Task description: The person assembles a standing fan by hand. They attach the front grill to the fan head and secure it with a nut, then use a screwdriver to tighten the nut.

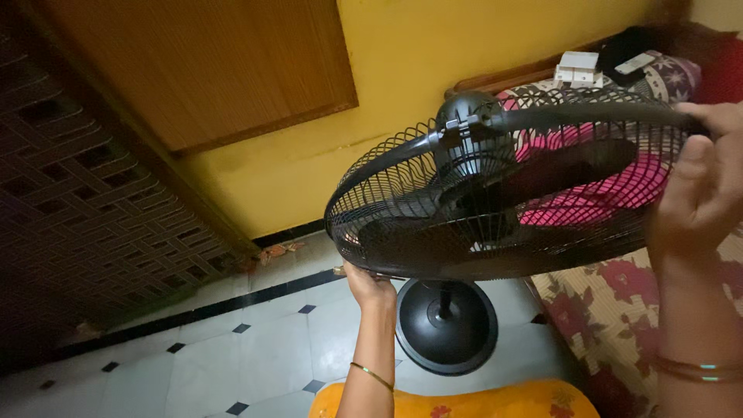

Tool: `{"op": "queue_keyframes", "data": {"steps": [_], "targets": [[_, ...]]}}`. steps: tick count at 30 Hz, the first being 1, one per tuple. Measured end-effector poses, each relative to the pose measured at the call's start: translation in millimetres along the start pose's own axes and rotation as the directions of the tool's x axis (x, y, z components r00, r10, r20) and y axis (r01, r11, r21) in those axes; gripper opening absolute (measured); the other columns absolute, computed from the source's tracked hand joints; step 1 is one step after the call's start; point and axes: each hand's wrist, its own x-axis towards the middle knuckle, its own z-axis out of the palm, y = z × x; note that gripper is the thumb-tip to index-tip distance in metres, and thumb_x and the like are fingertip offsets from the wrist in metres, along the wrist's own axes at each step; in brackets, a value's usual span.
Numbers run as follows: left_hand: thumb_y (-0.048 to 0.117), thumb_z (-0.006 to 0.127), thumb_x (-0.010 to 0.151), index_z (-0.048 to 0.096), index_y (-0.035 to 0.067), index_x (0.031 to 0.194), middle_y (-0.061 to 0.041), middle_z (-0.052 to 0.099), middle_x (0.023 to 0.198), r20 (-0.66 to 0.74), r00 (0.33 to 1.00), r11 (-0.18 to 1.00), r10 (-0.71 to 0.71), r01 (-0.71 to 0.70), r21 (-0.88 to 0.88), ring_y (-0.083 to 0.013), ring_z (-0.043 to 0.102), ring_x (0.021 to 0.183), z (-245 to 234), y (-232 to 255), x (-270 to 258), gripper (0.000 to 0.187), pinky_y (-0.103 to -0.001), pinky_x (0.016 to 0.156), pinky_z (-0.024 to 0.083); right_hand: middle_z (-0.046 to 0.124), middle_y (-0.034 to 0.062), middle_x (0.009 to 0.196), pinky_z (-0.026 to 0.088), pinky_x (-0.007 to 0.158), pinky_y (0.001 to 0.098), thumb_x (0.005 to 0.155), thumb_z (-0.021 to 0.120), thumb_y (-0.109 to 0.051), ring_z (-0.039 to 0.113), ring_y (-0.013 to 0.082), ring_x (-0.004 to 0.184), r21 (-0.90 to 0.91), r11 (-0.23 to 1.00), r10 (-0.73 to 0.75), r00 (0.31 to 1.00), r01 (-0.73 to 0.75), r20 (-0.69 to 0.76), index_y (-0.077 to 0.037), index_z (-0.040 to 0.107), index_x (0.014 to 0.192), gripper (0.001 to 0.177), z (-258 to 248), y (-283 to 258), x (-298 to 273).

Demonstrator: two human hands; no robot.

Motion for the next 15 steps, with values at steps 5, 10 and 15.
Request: {"op": "queue_keyframes", "data": {"steps": [5, 10, 15], "targets": [[0.042, 0.049, 0.101, 0.067, 0.014, 0.118, -0.003, 0.071, 0.121, -0.103, 0.993, 0.998, -0.061, 0.06, -0.016, -0.022, 0.067, 0.112, -17, 6, 3, 0.037, -0.046, 0.099, 0.052, 0.056, 0.0165, 0.118, 0.048, 0.099, 0.0315, 0.129, 0.031, -0.016, 0.058, 0.0239, 0.107, 0.088, 0.996, 0.02, 0.999, -0.017, -0.033, 0.005, 0.056, 0.132, 0.032, 2, -12, 5], [0.037, 0.053, 0.104, 0.065, 0.012, 0.12, -0.001, 0.07, 0.116, -0.171, 0.98, 0.994, -0.1, 0.108, 0.035, -0.0169, 0.065, 0.109, -73, -17, 30, 0.032, -0.045, 0.101, 0.05, 0.061, 0.0146, 0.118, 0.052, 0.091, 0.03, 0.125, 0.028, -0.017, 0.063, 0.0218, 0.104, 0.155, 0.95, 0.262, 0.962, -0.271, 0.074, 0.003, 0.054, 0.135, 0.034, -1, -36, 13], [-0.007, 0.048, 0.084, 0.065, 0.017, 0.131, 0.0, 0.063, 0.107, -0.046, 0.985, 0.962, -0.167, 0.173, 0.212, -0.0166, 0.057, 0.089, -134, -61, 58, 0.055, -0.036, 0.074, 0.044, 0.062, 0.0147, 0.119, 0.053, 0.091, 0.0296, 0.126, 0.027, -0.018, 0.064, 0.0213, 0.106, 0.169, 0.94, 0.279, 0.952, -0.298, 0.125, 0.003, 0.053, 0.136, 0.035, 2, -45, 15]]}}
